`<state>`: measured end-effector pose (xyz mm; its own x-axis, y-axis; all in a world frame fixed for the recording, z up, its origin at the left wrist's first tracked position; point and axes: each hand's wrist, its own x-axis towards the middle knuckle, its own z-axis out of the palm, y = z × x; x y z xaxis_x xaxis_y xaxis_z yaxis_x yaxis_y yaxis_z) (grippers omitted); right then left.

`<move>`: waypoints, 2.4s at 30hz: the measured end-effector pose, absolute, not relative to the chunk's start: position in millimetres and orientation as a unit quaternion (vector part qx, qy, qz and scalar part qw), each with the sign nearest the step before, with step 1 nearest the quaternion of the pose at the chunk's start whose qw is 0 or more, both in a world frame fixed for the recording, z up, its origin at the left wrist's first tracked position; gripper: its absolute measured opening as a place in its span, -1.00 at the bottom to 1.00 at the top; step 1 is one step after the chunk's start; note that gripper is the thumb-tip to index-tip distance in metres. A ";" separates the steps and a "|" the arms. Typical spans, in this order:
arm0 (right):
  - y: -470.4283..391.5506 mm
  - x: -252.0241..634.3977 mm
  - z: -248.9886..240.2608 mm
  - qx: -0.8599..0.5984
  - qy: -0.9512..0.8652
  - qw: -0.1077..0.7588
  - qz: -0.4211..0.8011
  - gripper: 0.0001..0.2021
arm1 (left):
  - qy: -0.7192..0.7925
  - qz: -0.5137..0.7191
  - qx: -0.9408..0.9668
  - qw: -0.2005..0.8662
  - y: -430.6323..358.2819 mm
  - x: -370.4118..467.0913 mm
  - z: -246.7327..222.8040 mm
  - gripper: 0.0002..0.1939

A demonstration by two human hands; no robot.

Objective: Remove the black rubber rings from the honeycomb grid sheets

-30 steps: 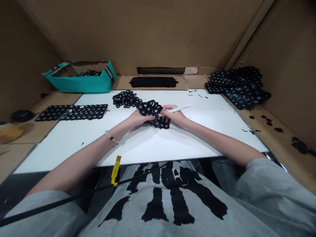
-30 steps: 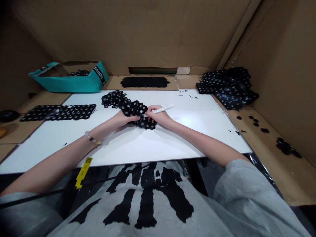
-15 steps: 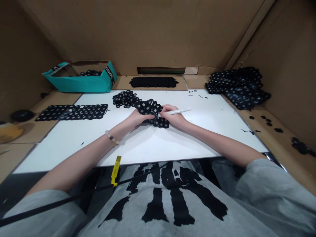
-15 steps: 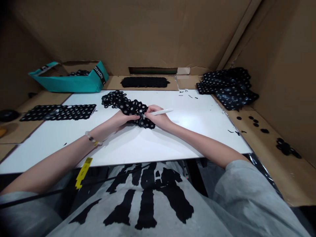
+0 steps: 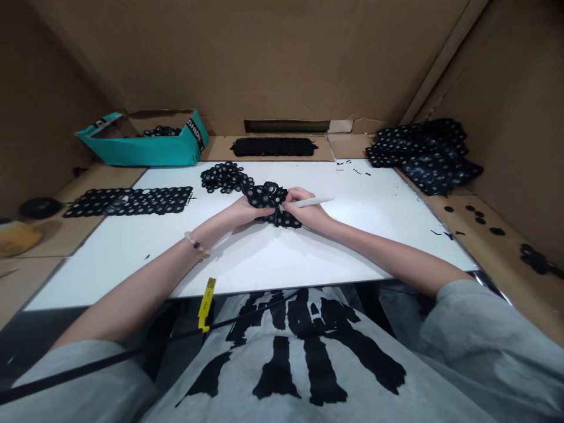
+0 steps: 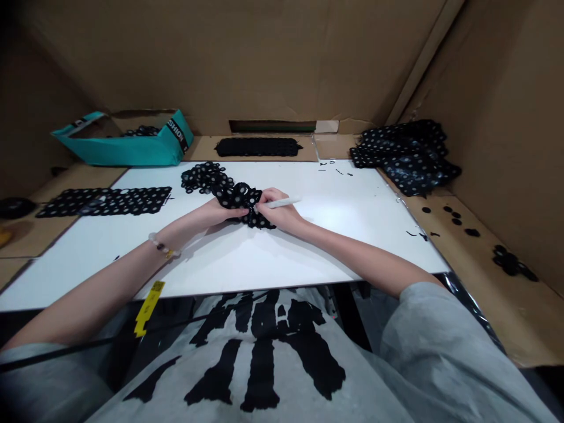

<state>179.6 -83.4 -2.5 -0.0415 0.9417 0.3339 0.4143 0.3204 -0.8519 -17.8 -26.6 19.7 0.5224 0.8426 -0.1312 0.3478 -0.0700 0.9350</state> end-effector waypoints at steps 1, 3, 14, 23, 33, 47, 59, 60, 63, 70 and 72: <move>-83.2 181.0 -1.4 -0.514 -0.646 0.471 0.310 -0.81 | 0.436 0.236 0.703 0.510 -24.8 -19.0 18.9 -0.49; -83.2 182.9 0.1 -0.518 -0.615 0.472 0.360 -0.81 | 0.444 0.234 0.713 0.489 -21.3 -21.3 18.1 -0.48; -84.6 178.5 -1.1 -0.511 -0.644 0.450 0.348 -0.84 | 0.376 0.153 0.793 0.455 -21.7 -24.0 26.6 -0.53; -88.5 178.6 3.1 -0.514 -0.658 0.430 0.343 -0.87 | 0.415 0.194 0.727 0.512 -21.5 -20.0 20.5 -0.58; -90.5 167.8 -10.4 -0.515 -0.718 0.410 0.228 -0.87 | 0.403 0.188 0.710 0.547 -19.5 -18.5 21.6 -0.61; -80.3 188.9 7.1 -0.497 -0.585 0.499 0.403 -0.81 | 0.392 0.156 0.766 0.484 -22.1 -20.9 28.4 -0.49; -77.4 192.3 10.6 -0.509 -0.557 0.560 0.343 -0.80 | 0.428 0.299 0.632 0.573 -38.3 -8.5 21.8 -0.39; -75.5 193.2 9.7 -0.517 -0.533 0.559 0.369 -0.81 | 0.424 0.306 0.611 0.595 -37.3 -8.5 22.5 -0.40; -74.3 191.8 7.3 -0.491 -0.462 0.533 0.511 -0.77 | 0.420 0.319 0.580 0.621 -37.9 -8.1 27.0 -0.46; -83.3 181.6 5.7 -0.461 -0.459 0.536 0.538 -0.72 | 0.402 0.322 0.568 0.643 -55.3 -5.5 42.3 -0.54; -84.5 180.8 6.6 -0.475 -0.469 0.539 0.513 -0.74 | 0.391 0.330 0.566 0.646 -57.3 -4.8 41.7 -0.51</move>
